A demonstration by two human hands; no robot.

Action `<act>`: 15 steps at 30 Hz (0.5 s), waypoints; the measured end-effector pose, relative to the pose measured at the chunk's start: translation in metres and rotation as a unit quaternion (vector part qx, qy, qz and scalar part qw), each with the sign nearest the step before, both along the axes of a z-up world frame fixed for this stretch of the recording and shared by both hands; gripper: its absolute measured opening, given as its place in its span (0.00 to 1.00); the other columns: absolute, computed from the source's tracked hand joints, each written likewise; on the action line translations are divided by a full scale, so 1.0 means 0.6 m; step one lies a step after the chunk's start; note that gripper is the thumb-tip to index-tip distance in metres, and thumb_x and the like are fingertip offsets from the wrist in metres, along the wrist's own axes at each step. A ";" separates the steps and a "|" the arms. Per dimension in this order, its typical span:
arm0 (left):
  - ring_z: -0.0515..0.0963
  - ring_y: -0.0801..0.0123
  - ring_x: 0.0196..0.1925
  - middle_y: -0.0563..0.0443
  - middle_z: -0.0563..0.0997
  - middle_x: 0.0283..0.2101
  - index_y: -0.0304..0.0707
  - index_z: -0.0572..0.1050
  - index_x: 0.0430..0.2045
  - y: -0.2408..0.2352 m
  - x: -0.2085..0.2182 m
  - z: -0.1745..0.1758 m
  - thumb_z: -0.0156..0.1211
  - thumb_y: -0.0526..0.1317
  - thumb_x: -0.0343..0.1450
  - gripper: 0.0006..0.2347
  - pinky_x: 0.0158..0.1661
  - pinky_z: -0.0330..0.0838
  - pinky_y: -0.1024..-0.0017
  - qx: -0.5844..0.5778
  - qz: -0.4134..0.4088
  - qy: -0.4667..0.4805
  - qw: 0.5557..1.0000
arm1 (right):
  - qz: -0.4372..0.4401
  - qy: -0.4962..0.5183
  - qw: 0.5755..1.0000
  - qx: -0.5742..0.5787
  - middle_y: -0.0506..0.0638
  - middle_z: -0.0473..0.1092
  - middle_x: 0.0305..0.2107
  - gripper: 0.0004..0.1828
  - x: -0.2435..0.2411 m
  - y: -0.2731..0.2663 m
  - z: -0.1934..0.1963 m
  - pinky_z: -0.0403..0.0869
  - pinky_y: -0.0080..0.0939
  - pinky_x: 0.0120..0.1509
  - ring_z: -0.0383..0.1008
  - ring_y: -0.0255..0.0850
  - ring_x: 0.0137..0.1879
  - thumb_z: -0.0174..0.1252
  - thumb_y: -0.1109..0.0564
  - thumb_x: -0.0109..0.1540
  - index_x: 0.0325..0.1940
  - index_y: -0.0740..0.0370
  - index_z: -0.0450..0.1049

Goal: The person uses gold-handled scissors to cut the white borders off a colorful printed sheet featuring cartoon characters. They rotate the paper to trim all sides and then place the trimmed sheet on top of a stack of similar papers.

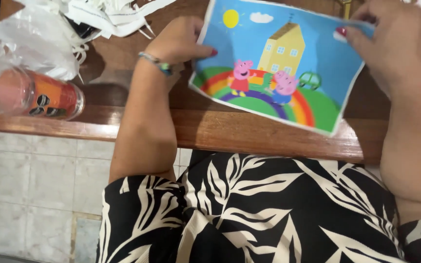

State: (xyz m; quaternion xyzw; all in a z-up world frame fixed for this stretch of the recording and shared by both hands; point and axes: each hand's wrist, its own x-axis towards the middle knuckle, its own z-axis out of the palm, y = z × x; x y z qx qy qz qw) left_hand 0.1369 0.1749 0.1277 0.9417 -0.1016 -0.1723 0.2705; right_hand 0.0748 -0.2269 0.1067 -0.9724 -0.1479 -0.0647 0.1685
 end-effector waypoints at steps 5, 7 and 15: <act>0.79 0.79 0.22 0.57 0.79 0.23 0.46 0.71 0.48 -0.011 0.000 -0.015 0.76 0.46 0.65 0.22 0.20 0.73 0.80 -0.164 0.127 0.095 0.974 | -0.108 0.098 0.979 0.140 0.59 0.75 0.40 0.15 0.002 0.010 0.024 0.70 0.54 0.32 0.76 0.52 0.43 0.71 0.56 0.74 0.56 0.64 0.73; 0.62 0.83 0.20 0.65 0.68 0.16 0.46 0.59 0.70 -0.002 0.017 -0.052 0.73 0.37 0.71 0.33 0.26 0.59 0.82 -0.307 0.063 -0.024 0.949 | -0.080 0.100 0.965 0.231 0.56 0.75 0.44 0.17 0.013 -0.001 0.006 0.73 0.47 0.40 0.75 0.46 0.45 0.72 0.63 0.68 0.57 0.64 0.73; 0.82 0.78 0.42 0.55 0.84 0.41 0.41 0.79 0.49 -0.011 0.059 -0.101 0.65 0.24 0.69 0.16 0.42 0.79 0.82 -0.321 -0.002 -0.261 0.911 | -0.061 -0.025 0.919 0.388 0.56 0.70 0.50 0.19 0.068 -0.055 -0.079 0.82 0.45 0.54 0.76 0.47 0.58 0.72 0.68 0.76 0.58 0.63 0.66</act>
